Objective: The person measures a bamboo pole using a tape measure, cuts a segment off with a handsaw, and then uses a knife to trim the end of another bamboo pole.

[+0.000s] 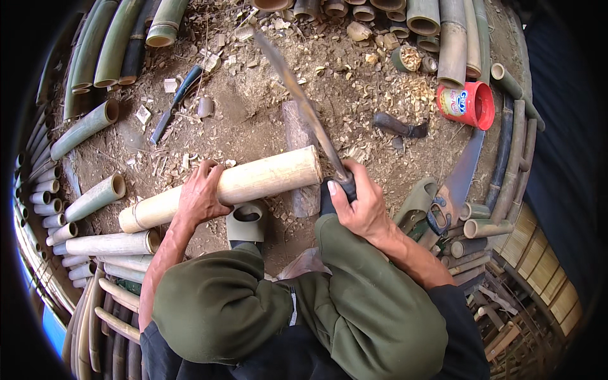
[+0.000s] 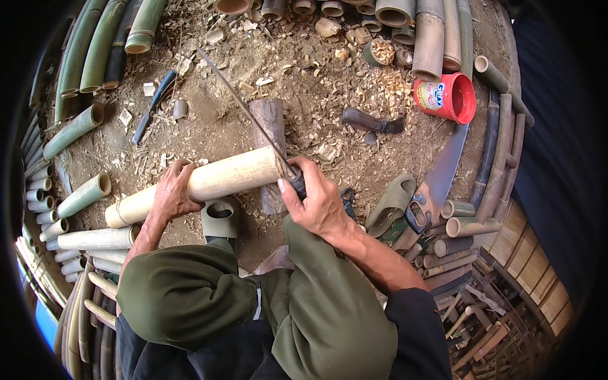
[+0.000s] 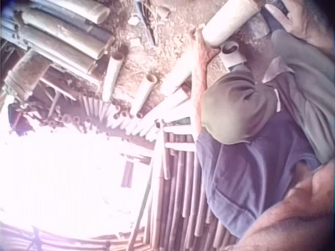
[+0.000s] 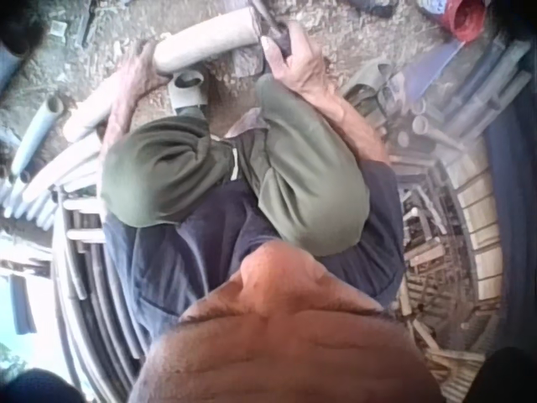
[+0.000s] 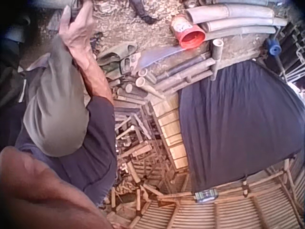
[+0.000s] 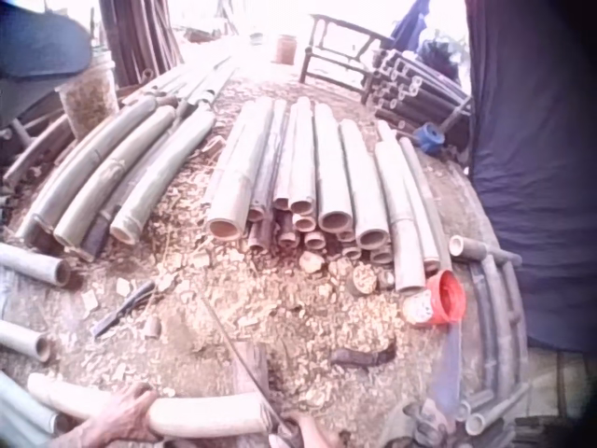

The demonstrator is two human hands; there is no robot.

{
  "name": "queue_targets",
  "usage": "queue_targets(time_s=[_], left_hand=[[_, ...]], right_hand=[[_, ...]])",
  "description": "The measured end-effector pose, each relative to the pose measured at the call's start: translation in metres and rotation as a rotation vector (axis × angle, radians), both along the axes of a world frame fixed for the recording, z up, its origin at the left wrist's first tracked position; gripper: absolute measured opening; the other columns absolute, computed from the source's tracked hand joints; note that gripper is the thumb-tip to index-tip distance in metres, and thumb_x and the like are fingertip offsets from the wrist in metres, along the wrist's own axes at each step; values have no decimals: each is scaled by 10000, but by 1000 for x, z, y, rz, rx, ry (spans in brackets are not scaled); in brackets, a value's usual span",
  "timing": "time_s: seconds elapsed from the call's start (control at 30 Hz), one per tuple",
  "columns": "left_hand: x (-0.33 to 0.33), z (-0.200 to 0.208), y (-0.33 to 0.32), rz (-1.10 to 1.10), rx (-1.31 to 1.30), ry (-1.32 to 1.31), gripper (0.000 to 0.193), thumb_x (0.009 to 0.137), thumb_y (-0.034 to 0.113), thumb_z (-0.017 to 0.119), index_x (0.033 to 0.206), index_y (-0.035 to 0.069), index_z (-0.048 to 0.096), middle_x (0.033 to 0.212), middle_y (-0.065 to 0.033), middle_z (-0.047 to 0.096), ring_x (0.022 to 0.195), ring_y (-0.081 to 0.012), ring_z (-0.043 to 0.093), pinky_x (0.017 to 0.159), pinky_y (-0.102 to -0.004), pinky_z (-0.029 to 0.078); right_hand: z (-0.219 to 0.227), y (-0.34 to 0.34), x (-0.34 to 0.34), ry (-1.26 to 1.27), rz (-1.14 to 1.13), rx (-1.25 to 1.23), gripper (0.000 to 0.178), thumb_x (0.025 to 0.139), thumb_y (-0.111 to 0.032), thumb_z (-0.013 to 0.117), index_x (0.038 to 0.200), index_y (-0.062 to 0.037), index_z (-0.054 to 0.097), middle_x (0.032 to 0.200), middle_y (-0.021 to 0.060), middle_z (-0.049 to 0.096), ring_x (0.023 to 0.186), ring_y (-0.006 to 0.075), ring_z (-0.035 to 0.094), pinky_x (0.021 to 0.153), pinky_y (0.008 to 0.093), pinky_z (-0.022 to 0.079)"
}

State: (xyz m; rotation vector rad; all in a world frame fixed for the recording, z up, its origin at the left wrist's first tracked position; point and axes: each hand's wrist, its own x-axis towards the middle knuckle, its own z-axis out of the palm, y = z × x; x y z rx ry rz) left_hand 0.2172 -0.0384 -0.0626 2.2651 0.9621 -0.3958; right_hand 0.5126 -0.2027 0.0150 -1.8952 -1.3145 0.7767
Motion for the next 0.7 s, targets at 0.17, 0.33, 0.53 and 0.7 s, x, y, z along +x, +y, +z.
queue_targets(time_s=[0.17,0.33,0.53,0.7], left_hand=[[3,-1,2,12,-46,61,855,519,245,849,1294,90,523,1088,-156,624,1048,-381,618,953,-465,487],[-6,-7,-2,-2,-2,-18,786,551,258,842,1250,77,531,1021,-160,629,966,-376,628,888,-452,505],[-2,-10,-29,0,302,-23,787,609,274,848,1284,69,499,1140,-137,597,1087,-339,574,951,-466,431],[-7,-17,-34,34,349,-66,769,628,245,843,1292,62,502,1187,-144,595,1114,-338,567,973,-469,420]], right_hand=[[-55,-25,8,-264,106,-123,324,945,-247,627,1079,27,517,782,243,645,618,416,671,565,458,544],[-26,-14,5,7,32,-233,336,944,-241,628,1109,33,524,826,278,645,721,450,672,609,481,539],[-35,-17,12,-145,42,75,323,938,-207,643,1116,41,537,793,231,657,662,370,690,544,429,537],[-40,-20,20,42,66,-384,320,965,-256,600,1130,3,506,747,272,629,719,476,663,621,517,525]])
